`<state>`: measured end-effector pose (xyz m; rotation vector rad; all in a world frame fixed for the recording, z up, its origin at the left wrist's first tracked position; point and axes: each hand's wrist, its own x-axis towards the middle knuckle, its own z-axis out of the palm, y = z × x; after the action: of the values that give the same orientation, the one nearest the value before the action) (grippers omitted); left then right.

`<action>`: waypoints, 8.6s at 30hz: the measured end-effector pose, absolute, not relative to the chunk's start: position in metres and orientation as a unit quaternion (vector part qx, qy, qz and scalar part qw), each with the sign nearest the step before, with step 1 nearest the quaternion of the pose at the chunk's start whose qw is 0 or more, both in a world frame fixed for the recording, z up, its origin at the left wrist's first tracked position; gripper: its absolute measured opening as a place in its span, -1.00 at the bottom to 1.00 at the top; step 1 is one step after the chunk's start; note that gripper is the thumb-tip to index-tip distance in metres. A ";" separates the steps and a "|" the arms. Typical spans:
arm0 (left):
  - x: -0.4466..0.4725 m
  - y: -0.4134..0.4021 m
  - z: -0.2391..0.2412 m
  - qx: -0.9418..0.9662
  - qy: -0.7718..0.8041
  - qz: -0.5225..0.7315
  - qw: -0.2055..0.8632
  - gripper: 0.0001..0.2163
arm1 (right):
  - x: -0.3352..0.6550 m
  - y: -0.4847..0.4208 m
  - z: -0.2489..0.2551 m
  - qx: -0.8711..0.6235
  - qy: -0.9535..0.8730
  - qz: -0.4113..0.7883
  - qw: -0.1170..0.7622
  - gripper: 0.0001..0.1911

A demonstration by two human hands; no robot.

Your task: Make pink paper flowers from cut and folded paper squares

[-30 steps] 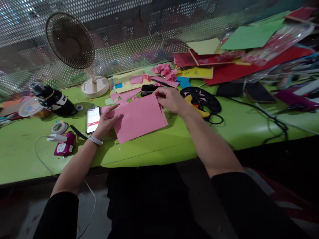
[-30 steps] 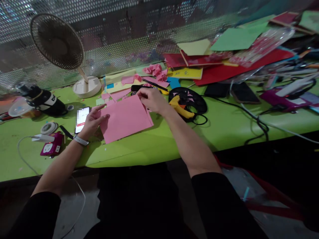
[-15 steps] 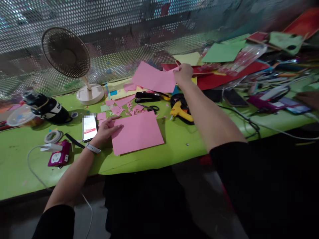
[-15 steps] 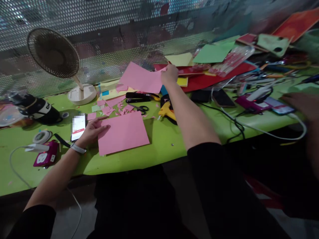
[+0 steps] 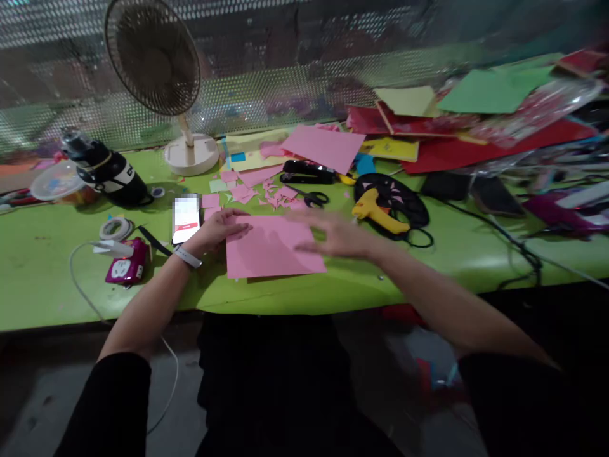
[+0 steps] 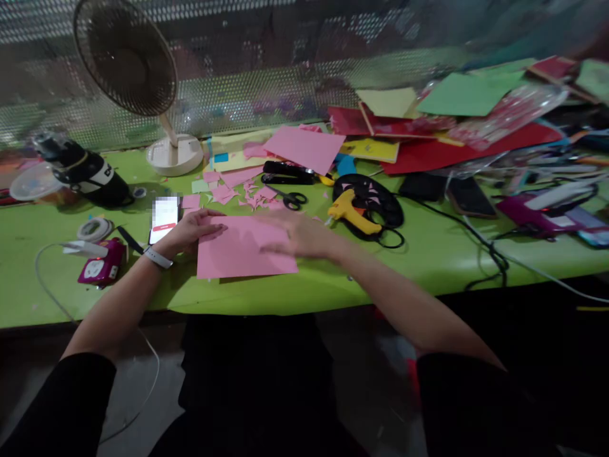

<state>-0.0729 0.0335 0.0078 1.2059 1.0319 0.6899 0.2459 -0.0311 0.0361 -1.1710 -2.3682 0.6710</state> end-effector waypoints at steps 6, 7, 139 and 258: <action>-0.072 0.032 0.008 0.561 0.457 0.231 0.650 -0.55 | 0.218 -0.091 -0.002 -0.328 -0.923 0.129 0.153 -0.43; -0.072 0.031 0.010 0.592 0.461 0.212 0.627 -0.54 | 0.221 -0.087 -0.003 -0.331 -0.921 0.138 0.152 -0.49; -0.038 -0.039 0.001 0.966 0.252 0.048 0.031 -0.08 | 0.224 -0.080 -0.013 -0.426 -0.899 0.007 0.102 -0.43; -0.083 -0.019 0.045 0.830 0.490 0.160 0.212 -0.57 | 0.208 0.037 0.048 -0.444 -0.751 0.475 -0.118 -0.58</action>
<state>-0.0832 -0.0186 0.0449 2.3057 1.3608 0.4442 0.2081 0.0368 0.0477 -1.5091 -2.5551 1.6146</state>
